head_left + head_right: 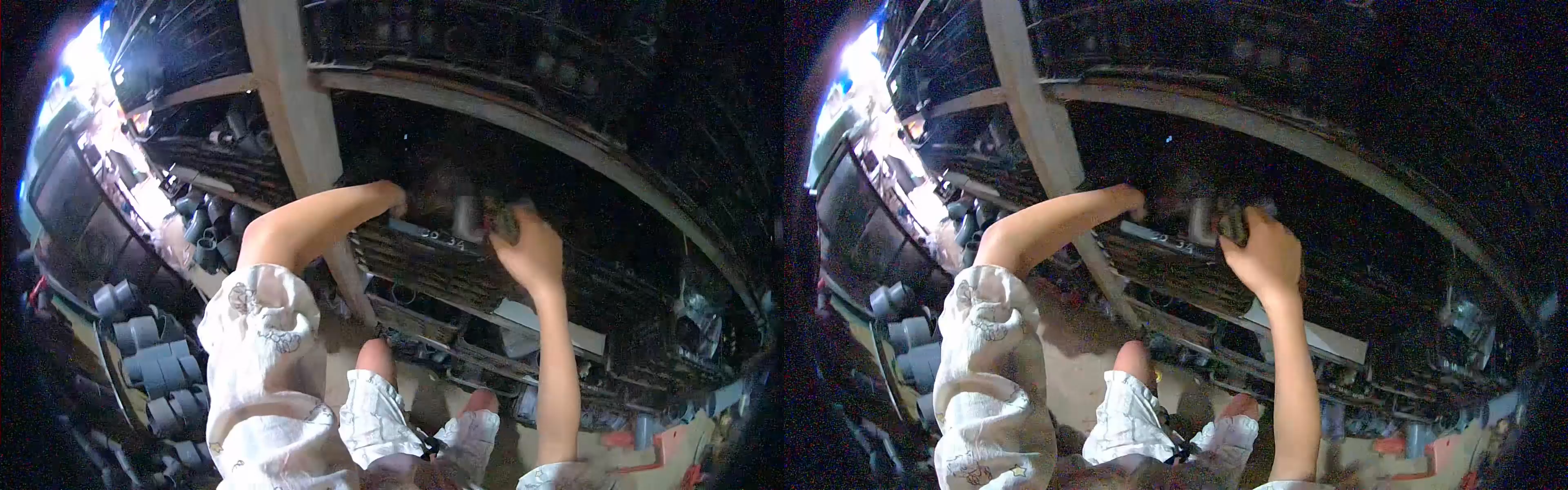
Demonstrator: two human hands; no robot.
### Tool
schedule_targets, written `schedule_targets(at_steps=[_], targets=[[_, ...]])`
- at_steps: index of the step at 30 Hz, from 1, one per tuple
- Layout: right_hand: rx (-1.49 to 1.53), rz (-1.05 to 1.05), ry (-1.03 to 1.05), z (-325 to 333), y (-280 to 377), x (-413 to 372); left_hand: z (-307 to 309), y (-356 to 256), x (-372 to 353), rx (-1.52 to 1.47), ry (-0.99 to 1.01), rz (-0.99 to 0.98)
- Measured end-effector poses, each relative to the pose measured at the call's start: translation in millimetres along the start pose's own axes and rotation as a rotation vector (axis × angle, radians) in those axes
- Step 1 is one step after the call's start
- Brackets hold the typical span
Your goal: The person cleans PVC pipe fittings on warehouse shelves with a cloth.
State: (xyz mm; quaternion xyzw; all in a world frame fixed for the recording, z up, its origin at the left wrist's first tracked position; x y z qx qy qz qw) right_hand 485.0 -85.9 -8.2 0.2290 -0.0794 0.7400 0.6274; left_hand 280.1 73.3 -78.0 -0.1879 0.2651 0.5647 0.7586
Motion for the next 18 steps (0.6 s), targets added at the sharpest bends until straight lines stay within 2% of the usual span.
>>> schedule_targets(at_steps=[3,4,7,8,10,13,16,18], targets=[[0.0,0.004,-0.077,-10,-6,1,3,-5,2,-0.02,-0.034,0.015],[0.025,-0.036,0.046,0,0,1,4,-6,2,-0.028,-0.05,0.021],[-0.003,-0.058,0.01,0,1,0,7,-6,-1,-0.075,-0.099,0.029],[-0.02,-0.018,-0.074,-7,-4,0,8,-5,-3,-0.106,-0.122,0.025],[-0.001,-0.036,-0.052,-4,-2,-1,10,-1,-8,-0.18,-0.187,0.024],[0.058,-0.061,-0.001,1,5,0,18,15,-19,-0.412,-0.333,-0.007],[0.04,-0.061,-0.035,-3,0,-1,23,31,-25,-0.804,-0.437,-0.178],[0.018,-0.052,-0.067,-2,0,0,30,32,-33,-0.837,-0.537,-0.174]])
Point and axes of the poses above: each hand's wrist, its own x-axis towards the middle knuckle, its own z-axis out of the back of the hand, y = z × x, the point moved 2 cm from there along x, towards the middle knuckle, and after that the axes turned 9 degrees about -x, right-handed, at the moved point
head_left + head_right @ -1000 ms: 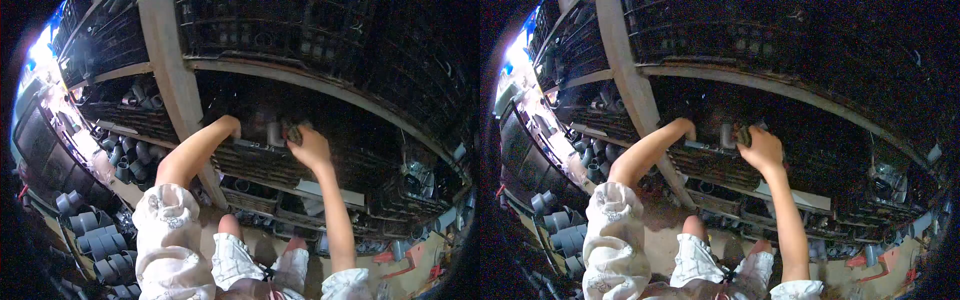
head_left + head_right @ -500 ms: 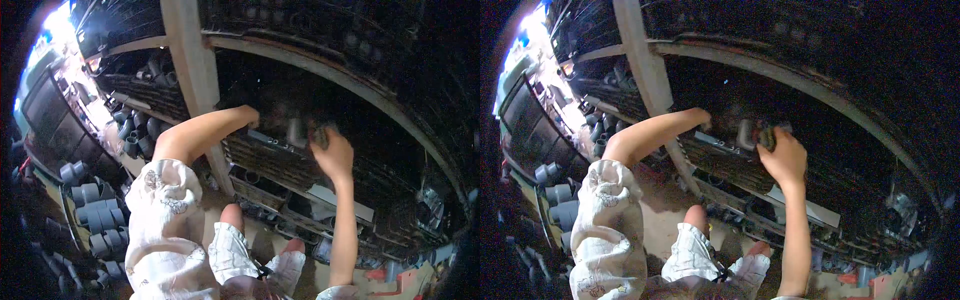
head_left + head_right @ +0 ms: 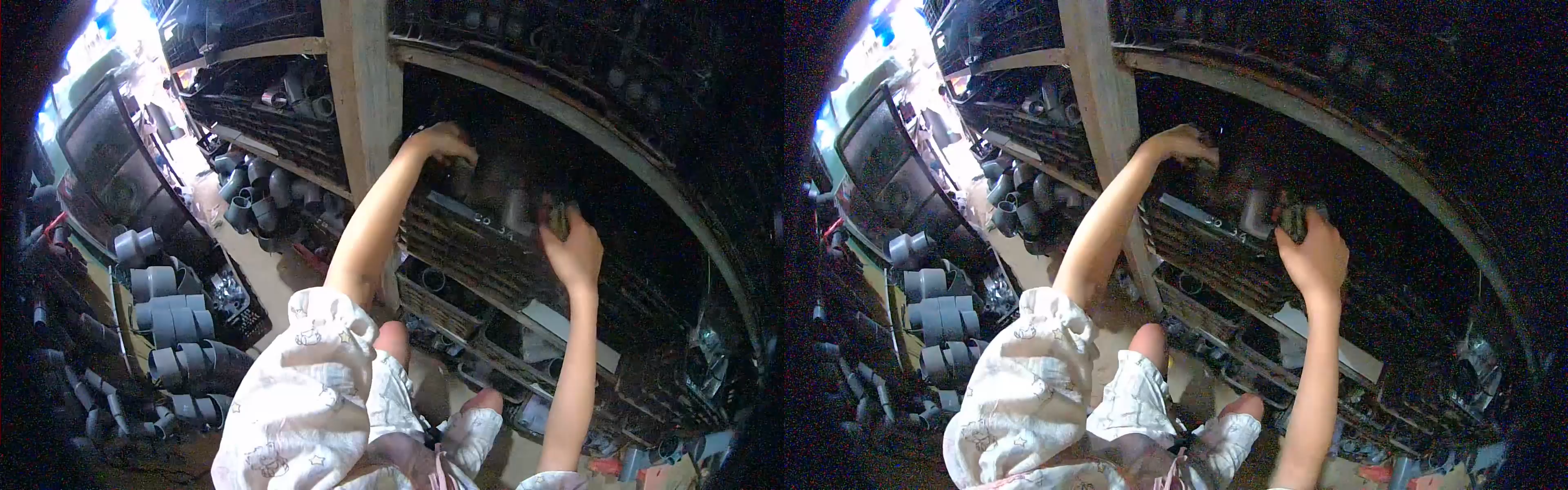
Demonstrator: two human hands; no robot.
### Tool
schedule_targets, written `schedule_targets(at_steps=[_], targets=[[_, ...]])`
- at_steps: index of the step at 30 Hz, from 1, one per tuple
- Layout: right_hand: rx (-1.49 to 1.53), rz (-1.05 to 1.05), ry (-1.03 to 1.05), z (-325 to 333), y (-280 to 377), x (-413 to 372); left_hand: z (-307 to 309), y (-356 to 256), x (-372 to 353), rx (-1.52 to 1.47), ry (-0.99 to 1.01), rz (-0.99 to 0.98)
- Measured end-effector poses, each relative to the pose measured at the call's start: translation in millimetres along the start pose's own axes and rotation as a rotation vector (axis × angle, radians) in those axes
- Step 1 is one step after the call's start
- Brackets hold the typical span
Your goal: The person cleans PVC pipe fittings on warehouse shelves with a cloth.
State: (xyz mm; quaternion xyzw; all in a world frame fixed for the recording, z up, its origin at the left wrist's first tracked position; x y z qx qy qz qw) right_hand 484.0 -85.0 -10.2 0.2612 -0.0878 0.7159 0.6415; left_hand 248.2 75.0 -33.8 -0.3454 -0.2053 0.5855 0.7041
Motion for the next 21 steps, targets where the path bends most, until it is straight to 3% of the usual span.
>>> schedule_targets(at_steps=[1,4,7,10,11,12,14,16,20,21], targets=[[0.005,0.011,-0.013,0,1,1,2,-5,-4,-0.017,-0.047,-0.016],[0.009,0.007,-0.023,0,-2,-2,0,-16,-12,0.06,-0.31,-0.382],[0.011,-0.024,0.009,2,-1,-2,-3,-33,-39,0.103,-0.587,-0.597],[-0.015,-0.033,-0.001,4,2,-3,-12,-42,-87,-0.2,-0.838,-0.784],[-0.014,-0.024,-0.002,-1,1,-4,-19,-42,-111,-0.256,-0.968,-0.977],[-0.01,-0.014,-0.005,-6,-2,-5,-27,-36,-136,-0.337,-0.993,-1.045],[-0.003,-0.003,-0.02,-4,-2,2,-46,-20,-197,-0.58,-1.003,-0.979],[0.008,-0.016,0.007,-6,-1,-2,-68,-3,-246,-1.148,-0.99,-0.801],[0.366,0.102,-0.367,-1,-4,-15,-89,24,-287,-1.608,-0.891,-0.584],[0.486,0.152,-0.487,4,-6,-23,-93,33,-288,-1.682,-0.79,-0.509]])
Point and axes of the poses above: each hand's wrist, its own x-axis towards the middle knuckle, its own z-axis out of the back of the hand, y = z × x, the point moved 2 cm from there along x, towards the middle knuckle, and after that the axes turned 9 degrees about -x, right-handed, at the moved point
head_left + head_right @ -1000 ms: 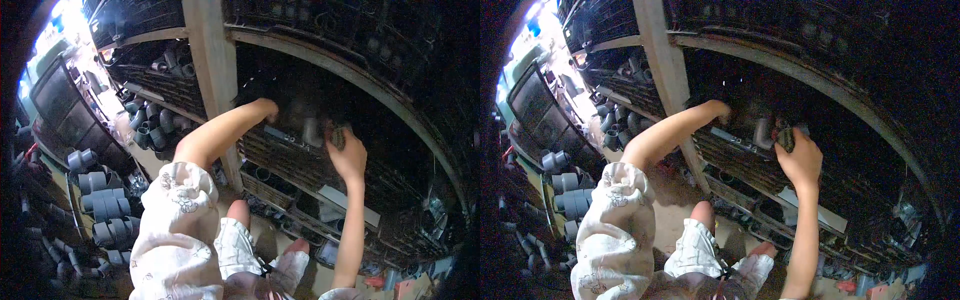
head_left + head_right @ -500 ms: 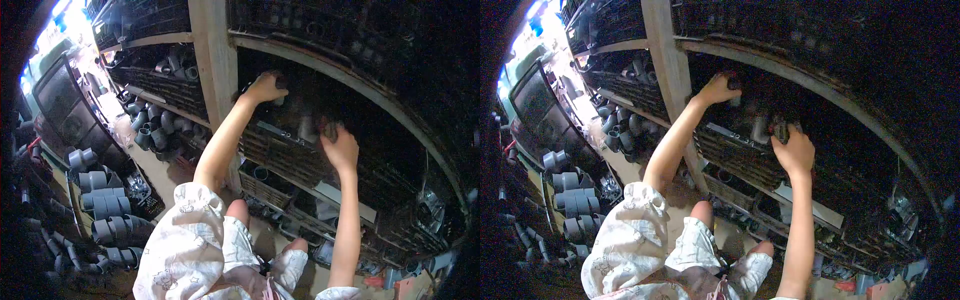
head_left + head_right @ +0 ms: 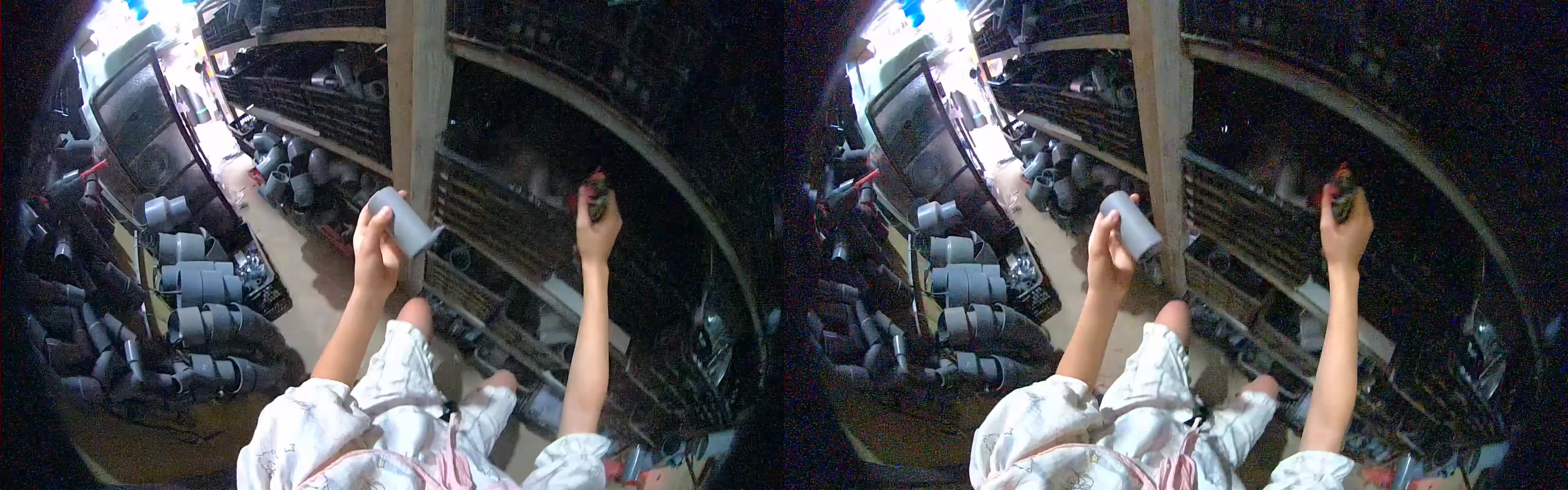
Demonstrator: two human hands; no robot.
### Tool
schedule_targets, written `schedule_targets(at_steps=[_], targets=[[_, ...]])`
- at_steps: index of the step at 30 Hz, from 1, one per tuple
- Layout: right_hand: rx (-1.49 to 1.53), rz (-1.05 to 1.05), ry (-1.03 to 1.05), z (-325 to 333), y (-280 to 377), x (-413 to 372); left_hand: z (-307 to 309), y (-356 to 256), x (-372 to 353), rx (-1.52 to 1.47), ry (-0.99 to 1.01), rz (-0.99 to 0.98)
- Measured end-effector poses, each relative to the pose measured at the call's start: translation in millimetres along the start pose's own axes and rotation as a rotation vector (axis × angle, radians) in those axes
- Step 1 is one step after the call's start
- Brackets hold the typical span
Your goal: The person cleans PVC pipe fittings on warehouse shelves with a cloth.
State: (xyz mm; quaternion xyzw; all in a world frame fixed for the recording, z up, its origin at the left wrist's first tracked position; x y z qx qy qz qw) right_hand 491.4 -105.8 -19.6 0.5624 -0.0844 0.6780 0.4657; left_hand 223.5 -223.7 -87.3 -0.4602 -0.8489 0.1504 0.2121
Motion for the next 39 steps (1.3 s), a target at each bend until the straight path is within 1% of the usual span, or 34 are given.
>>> schedule_targets(at_steps=[4,5,6,7,8,9,10,12,13,14,15,16,18,19,20,22,23,24,26,27,28,30,32,34,35,36,37,38,39], targets=[[0.305,-0.033,-0.123,18,14,-33,12,16,-4,-0.049,0.059,0.194],[0.376,-0.11,-0.072,20,20,-46,19,25,-3,-0.097,0.074,0.25],[0.483,-0.18,-0.1,20,35,-62,10,29,-6,-0.172,0.04,0.28],[0.579,-0.33,0.093,19,43,-75,6,37,-8,-0.18,0.072,0.31],[0.653,-0.35,0.204,13,46,-86,1,46,-10,-0.188,0.104,0.342],[0.618,-0.167,0.268,19,71,-76,-6,54,-13,-0.164,0.163,0.37],[0.536,-0.115,0.2,16,84,-77,-14,60,-19,-0.107,0.167,0.406],[0.627,-0.158,0.253,-4,80,-81,-32,76,-34,0.006,0.254,0.4],[0.849,-0.335,0.301,-10,71,-80,-39,83,-43,0.076,0.299,0.429],[1.073,-0.513,0.345,-14,64,-79,-46,86,-52,0.058,0.271,0.44],[1.181,-0.695,0.395,-8,59,-75,-52,88,-55,0.103,0.327,0.405],[1.162,-0.694,0.372,-5,58,-83,-57,91,-56,0.145,0.382,0.365],[1.125,-0.681,0.333,-1,58,-105,-67,95,-53,0.087,0.386,0.246],[1.115,-0.652,0.302,5,59,-108,-67,97,-46,0.147,0.341,0.304],[1.106,-0.621,0.273,10,59,-112,-62,104,-40,0.177,0.351,0.315],[1.089,-0.558,0.226,21,59,-115,-75,99,-57,0.273,0.415,0.305],[1.085,-0.526,0.206,25,58,-112,-67,110,-64,0.303,0.55,0.18],[1.299,-0.597,0.14,31,59,-99,-68,108,-77,0.285,0.573,0.262],[1.306,-0.595,0.001,33,49,-81,-76,110,-93,0.228,0.546,0.269],[1.356,-0.641,0.109,31,49,-84,-76,111,-88,0.263,0.522,0.221],[1.283,-0.508,0.183,24,52,-88,-80,111,-80,0.276,0.429,0.143],[0.963,-0.458,0.204,19,71,-109,-80,110,-57,0.187,0.26,0.161],[0.969,-0.508,0.229,16,71,-130,-80,102,-50,0.254,0.293,0.159],[1.023,-0.526,0.226,18,67,-124,-77,102,-59,0.256,0.327,0.154],[1.213,-0.562,0.21,17,64,-116,-68,109,-66,0.326,0.398,0.088],[1.406,-0.598,0.19,15,61,-105,-61,112,-75,0.361,0.488,0.09],[1.504,-0.642,0.129,13,55,-96,-63,110,-84,0.327,0.472,0.124],[1.549,-0.665,0.122,14,56,-93,-67,108,-90,0.293,0.456,0.16],[1.506,-0.617,0.172,8,57,-97,-60,115,-83,0.265,0.454,0.086]])
Point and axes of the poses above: each hand's wrist, its own x-axis towards the middle knuckle, its own z-axis out of the back of the hand, y = z × x, the point moved 2 cm from there along x, towards the middle knuckle, and after that the axes turned 9 degrees about -x, right-handed, at the moved point
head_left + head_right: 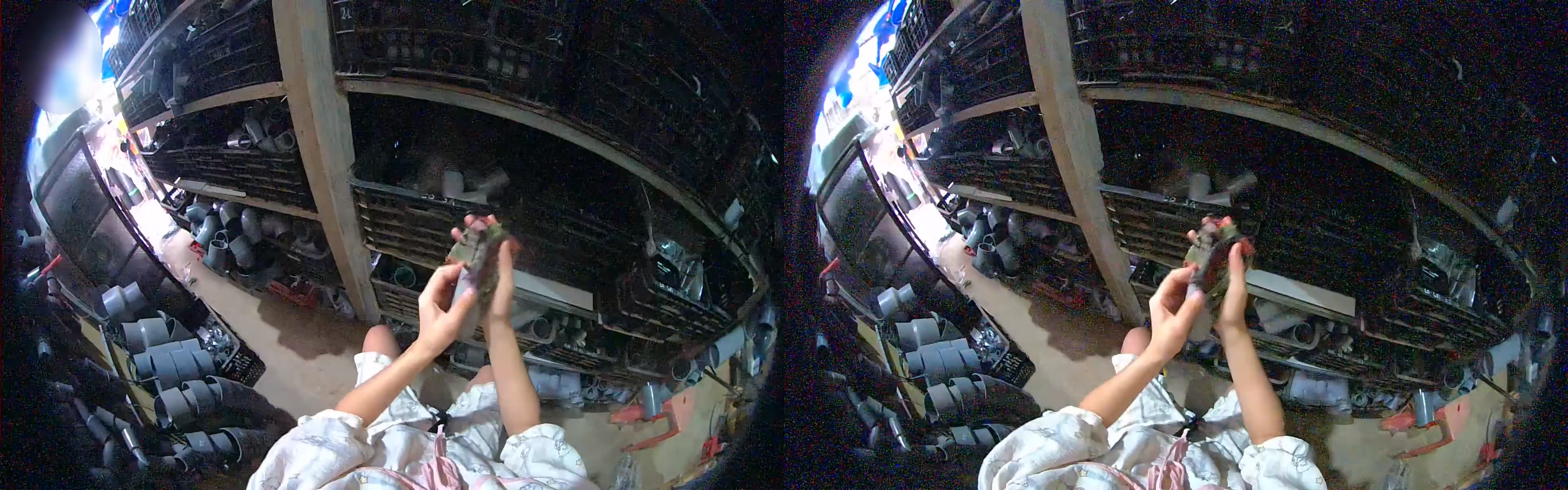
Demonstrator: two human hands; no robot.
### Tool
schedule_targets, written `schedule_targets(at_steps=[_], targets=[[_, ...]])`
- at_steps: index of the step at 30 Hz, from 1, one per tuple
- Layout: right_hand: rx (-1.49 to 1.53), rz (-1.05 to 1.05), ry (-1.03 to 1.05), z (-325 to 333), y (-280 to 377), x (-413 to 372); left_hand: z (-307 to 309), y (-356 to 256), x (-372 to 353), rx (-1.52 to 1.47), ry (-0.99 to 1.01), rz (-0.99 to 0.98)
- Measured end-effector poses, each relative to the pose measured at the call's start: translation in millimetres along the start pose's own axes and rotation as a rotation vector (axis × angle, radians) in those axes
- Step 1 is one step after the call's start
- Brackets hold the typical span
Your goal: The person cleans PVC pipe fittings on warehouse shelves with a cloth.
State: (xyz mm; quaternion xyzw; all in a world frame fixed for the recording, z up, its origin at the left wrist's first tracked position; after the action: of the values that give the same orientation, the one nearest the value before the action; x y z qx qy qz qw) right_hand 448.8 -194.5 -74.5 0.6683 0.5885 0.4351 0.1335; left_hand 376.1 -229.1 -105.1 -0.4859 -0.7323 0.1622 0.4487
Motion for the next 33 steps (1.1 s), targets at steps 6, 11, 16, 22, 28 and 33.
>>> schedule_targets(at_steps=[6,11,16,22,28,33], targets=[[-0.885,0.112,0.132,-4,-22,-36,15,-24,33,0.045,-0.109,-0.026],[-0.125,0.063,0.074,-4,3,1,-1,-11,-7,0.154,0.011,-0.009],[-0.746,0.195,0.132,-22,0,-34,6,-33,22,0.069,-0.132,-0.079],[-0.664,-0.089,0.027,-13,-14,-52,7,-38,24,0.158,-0.128,-0.134],[-0.988,-0.312,0.229,3,-34,-95,16,-60,40,0.065,-0.141,-0.193],[-0.976,0.163,0.11,-20,-8,-70,11,-56,28,0.08,-0.023,-0.084]])
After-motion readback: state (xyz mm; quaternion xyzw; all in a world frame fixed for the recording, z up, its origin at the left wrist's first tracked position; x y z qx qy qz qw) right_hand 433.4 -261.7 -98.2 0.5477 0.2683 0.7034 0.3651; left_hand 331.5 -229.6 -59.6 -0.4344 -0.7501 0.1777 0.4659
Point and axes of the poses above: each hand's wrist, its own x-axis towards the middle knuckle, its own z-axis out of the back of the hand, y = z × x, the point moved 2 cm from there along x, towards the middle knuckle, and after that the axes turned 9 degrees about -x, right-handed, at the moved point
